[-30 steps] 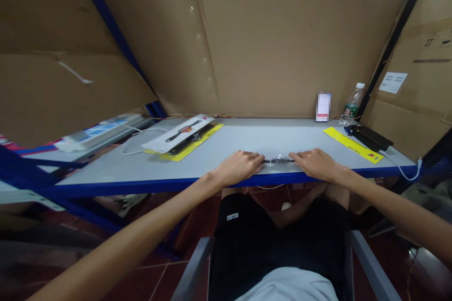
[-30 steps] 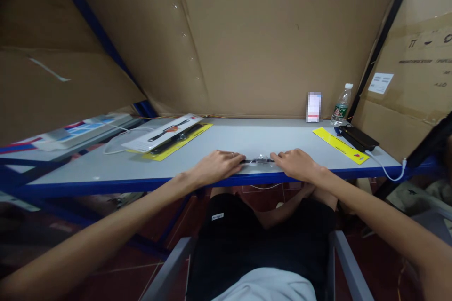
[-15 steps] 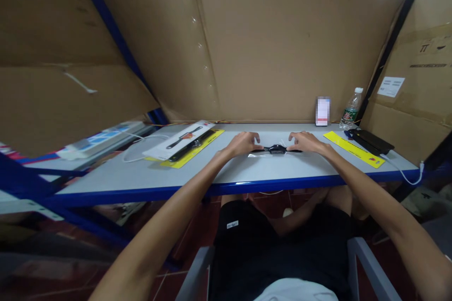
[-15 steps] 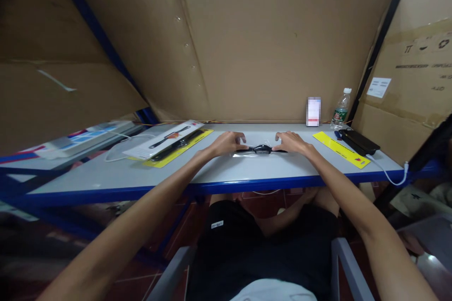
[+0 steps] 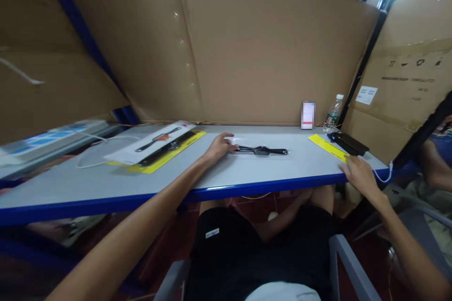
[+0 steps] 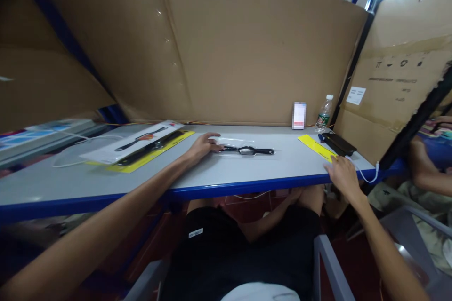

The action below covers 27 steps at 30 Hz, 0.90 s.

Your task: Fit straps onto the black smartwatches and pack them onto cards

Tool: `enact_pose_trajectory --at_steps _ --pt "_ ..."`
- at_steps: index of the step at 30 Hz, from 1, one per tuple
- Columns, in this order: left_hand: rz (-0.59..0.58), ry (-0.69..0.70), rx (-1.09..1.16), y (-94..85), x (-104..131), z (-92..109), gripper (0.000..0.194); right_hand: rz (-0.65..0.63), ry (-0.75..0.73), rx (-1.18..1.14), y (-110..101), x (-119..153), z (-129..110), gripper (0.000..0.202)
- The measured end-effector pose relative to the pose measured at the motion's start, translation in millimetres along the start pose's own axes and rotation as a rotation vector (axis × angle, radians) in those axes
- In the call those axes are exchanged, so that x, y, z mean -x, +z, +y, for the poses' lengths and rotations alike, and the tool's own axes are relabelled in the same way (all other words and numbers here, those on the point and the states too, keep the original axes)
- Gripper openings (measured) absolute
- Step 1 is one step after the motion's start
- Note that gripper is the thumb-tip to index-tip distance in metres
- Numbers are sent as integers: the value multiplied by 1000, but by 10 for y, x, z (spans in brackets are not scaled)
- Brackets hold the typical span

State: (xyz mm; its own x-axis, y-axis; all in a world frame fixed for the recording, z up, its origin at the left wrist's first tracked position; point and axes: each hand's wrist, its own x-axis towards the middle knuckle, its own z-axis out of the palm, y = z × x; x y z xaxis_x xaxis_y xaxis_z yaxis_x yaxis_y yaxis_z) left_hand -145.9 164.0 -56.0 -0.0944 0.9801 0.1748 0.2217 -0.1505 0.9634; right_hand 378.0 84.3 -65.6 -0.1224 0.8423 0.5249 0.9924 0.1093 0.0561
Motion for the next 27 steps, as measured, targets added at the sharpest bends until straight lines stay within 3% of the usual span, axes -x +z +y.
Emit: enact_pose_trajectory --at_steps 3,7,11,16,20,22,25,27 --pt "94 -26 47 -38 -67 -54 53 17 -73 -37 38 368 141 43" --pt "141 -6 49 -53 -143 -168 42 94 -126 -145 45 607 91 43" --pt "137 19 42 -46 -195 -239 42 196 -148 -63 68 674 135 54" --pt "90 17 62 -22 -222 -238 34 269 -194 16 59 677 184 37" --pt "92 33 57 -10 -212 -219 27 289 -192 -99 -95 651 73 30" --pt "81 47 37 -13 -203 -216 24 367 -69 -261 -191 668 -27 29" --pt "48 62 9 -18 -188 -213 21 490 322 -601 -297 794 -205 37" --pt "39 66 -7 -17 -177 -206 19 445 525 -867 -310 925 -313 42"
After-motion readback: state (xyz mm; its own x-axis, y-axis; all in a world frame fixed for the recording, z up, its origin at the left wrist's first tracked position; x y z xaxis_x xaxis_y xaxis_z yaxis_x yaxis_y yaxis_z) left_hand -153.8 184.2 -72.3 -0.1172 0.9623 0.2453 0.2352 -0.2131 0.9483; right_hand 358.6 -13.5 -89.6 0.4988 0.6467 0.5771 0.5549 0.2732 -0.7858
